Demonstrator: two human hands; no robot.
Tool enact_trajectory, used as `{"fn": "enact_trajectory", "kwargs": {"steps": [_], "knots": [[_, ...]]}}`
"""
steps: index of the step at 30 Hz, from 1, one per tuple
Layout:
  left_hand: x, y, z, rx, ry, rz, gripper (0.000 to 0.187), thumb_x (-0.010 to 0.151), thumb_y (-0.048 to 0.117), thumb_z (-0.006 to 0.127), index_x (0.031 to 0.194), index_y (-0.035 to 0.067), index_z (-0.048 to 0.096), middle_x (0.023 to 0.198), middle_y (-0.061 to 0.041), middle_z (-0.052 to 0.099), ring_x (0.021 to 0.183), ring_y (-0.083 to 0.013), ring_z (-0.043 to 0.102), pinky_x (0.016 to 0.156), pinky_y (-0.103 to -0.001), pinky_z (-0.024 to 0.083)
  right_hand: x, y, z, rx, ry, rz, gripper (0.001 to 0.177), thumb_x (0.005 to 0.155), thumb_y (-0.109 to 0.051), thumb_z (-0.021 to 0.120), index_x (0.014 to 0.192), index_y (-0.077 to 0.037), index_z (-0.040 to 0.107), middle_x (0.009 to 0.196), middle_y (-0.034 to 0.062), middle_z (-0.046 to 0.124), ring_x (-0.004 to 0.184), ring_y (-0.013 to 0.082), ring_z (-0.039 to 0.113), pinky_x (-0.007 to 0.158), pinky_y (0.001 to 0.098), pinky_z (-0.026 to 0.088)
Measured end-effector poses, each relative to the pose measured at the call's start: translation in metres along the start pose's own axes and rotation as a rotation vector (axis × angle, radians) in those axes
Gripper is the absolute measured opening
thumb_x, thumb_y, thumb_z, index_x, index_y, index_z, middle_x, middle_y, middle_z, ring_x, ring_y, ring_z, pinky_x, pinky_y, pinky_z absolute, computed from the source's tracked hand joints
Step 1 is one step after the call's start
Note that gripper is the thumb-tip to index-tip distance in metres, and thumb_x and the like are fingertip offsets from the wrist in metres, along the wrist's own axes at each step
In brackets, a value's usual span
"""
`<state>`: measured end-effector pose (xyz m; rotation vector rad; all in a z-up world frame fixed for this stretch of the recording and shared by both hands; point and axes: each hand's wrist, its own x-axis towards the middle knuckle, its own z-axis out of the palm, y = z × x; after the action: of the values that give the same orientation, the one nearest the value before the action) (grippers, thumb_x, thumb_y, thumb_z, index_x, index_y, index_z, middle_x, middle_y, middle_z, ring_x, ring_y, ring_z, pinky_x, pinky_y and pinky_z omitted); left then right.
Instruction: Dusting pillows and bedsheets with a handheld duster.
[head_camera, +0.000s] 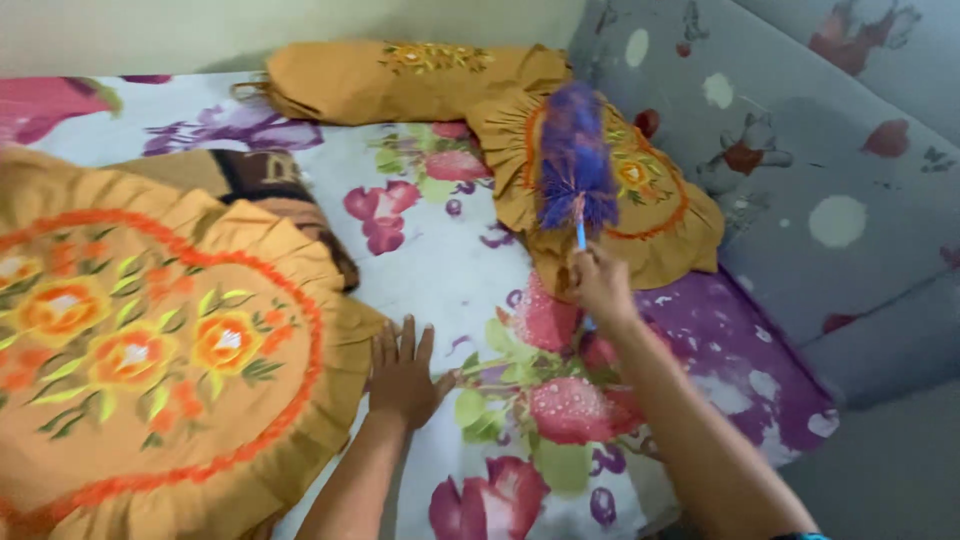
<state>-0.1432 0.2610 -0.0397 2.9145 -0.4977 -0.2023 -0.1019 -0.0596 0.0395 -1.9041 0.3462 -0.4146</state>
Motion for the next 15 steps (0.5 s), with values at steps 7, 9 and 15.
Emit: {"fn": "enact_trajectory", "kwargs": {"steps": [7,9,15], "knots": [[0.061,0.003,0.022,0.059,0.162,0.087,0.094,0.089,0.075,0.045,0.159,0.015,0.027,0.168,-0.017,0.009,0.153,-0.0446,0.003,0.121,-0.056,0.004,0.108,0.056,-0.111,-0.376,0.077,0.141,0.023,0.101,-0.02,0.057,0.102,-0.005,0.075,0.071,0.0014,0.063,0.059,0.0143,0.055,0.054,0.0362,0.045],[0.067,0.004,0.019,-0.056,0.215,0.035,0.098,0.086,0.079,0.047,0.159,0.017,0.027,0.168,-0.016,0.009,0.154,-0.0444,0.001,0.122,-0.056,0.003,0.132,0.064,-0.125,-0.326,0.277,-0.184,0.023,0.083,-0.007,0.067,0.104,0.002,0.066,0.077,0.0037,0.064,0.064,0.0166,0.061,0.056,0.0389,0.049],[0.079,0.009,0.008,-0.01,0.253,-0.03,0.114,0.074,0.085,0.055,0.161,0.016,0.03,0.171,-0.018,0.011,0.151,-0.0493,0.0,0.118,-0.061,0.003,0.101,-0.049,-0.075,-0.258,0.078,0.046,0.028,0.101,-0.029,0.062,0.104,-0.003,0.071,0.066,0.0021,0.057,0.056,0.0146,0.052,0.05,0.0372,0.039]]}}
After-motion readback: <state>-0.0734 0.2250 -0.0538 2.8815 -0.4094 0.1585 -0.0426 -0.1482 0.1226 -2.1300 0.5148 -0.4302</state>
